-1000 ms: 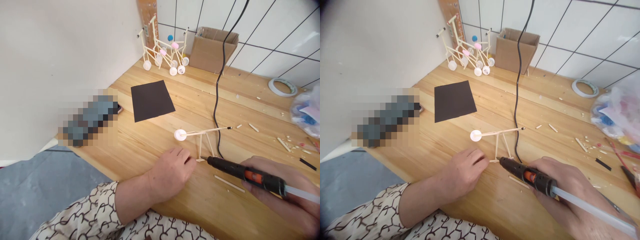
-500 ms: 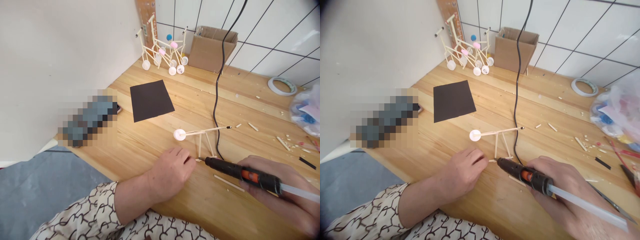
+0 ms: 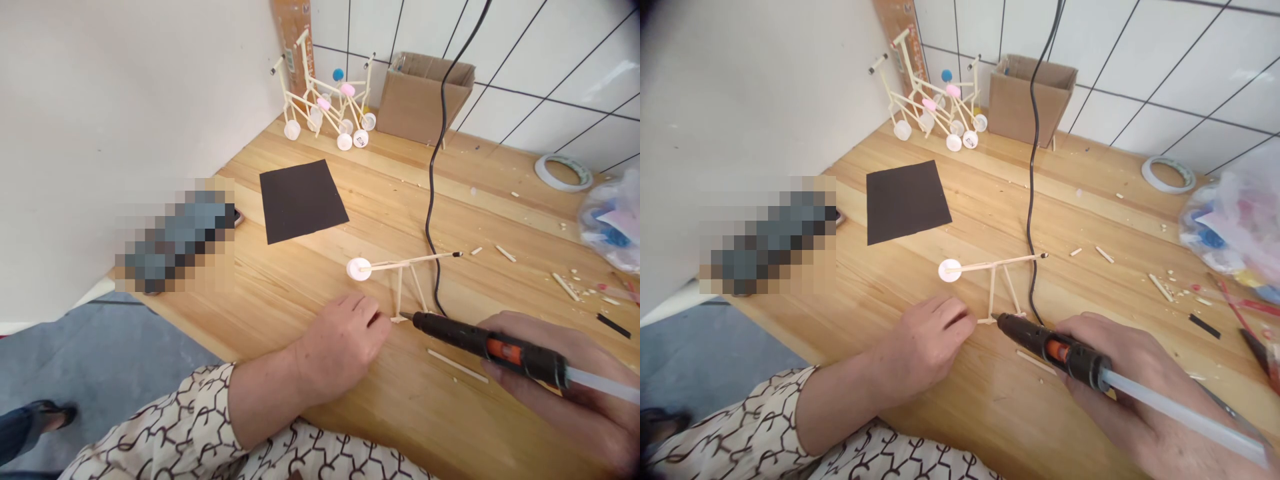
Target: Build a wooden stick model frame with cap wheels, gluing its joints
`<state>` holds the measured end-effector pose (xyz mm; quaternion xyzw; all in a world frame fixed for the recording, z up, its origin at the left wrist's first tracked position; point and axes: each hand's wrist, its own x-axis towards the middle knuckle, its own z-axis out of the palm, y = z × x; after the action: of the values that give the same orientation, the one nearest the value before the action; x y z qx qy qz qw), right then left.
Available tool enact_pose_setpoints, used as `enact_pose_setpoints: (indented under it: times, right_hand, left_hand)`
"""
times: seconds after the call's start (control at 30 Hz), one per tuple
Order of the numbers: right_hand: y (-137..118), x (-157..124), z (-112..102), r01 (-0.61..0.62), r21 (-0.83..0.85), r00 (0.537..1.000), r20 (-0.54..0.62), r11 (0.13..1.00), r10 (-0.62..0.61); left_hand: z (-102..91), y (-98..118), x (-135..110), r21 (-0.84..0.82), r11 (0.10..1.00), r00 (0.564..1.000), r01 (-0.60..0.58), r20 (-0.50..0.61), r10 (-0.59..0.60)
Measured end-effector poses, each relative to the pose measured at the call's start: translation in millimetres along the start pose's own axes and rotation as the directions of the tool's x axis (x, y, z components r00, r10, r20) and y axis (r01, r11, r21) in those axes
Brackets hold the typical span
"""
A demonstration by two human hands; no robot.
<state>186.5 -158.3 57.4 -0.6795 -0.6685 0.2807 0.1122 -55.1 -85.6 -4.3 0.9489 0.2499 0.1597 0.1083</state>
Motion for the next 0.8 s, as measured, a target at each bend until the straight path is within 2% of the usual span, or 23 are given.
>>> enact_pose_setpoints:
  times: [0.07,0.1,0.2,0.37,0.5,0.63,0.8]
  right_hand:
    - [7.2,-3.0,-1.9,0.008,-0.014,0.988,0.152,1.000,-0.006]
    - [10.5,-4.6,-2.3,0.000,-0.019,0.982,0.190,1.000,0.003]
    - [15.3,-7.3,-1.3,-0.034,-0.016,0.981,0.191,0.999,0.037]
    - [7.9,-5.7,-1.2,-0.072,-0.020,0.979,0.188,0.997,0.074]
    - [5.2,-4.8,-4.1,-0.031,0.019,0.987,0.158,0.999,0.028]
    - [8.8,-4.7,-4.1,-0.035,0.005,0.987,0.155,0.999,0.034]
    - [9.0,-1.7,-3.9,0.011,0.012,0.997,0.079,1.000,-0.012]
  left_hand:
    - [0.2,0.0,-0.1,-0.002,1.000,1.000,-0.003,-0.013,0.003]
    - [0.5,0.0,-0.2,0.000,1.000,1.000,-0.005,-0.023,0.005]
    - [1.3,-0.1,-0.7,0.007,1.000,0.999,-0.014,-0.033,0.014]
    - [1.6,0.0,-0.9,0.016,1.000,1.000,-0.014,-0.016,0.014]
    - [1.1,0.2,-0.7,0.011,1.000,1.000,-0.009,-0.003,0.009]
    - [1.0,0.1,-0.7,0.024,1.000,1.000,-0.007,0.017,0.007]
    - [0.9,-0.2,-0.8,0.015,1.000,1.000,-0.013,-0.005,0.013]
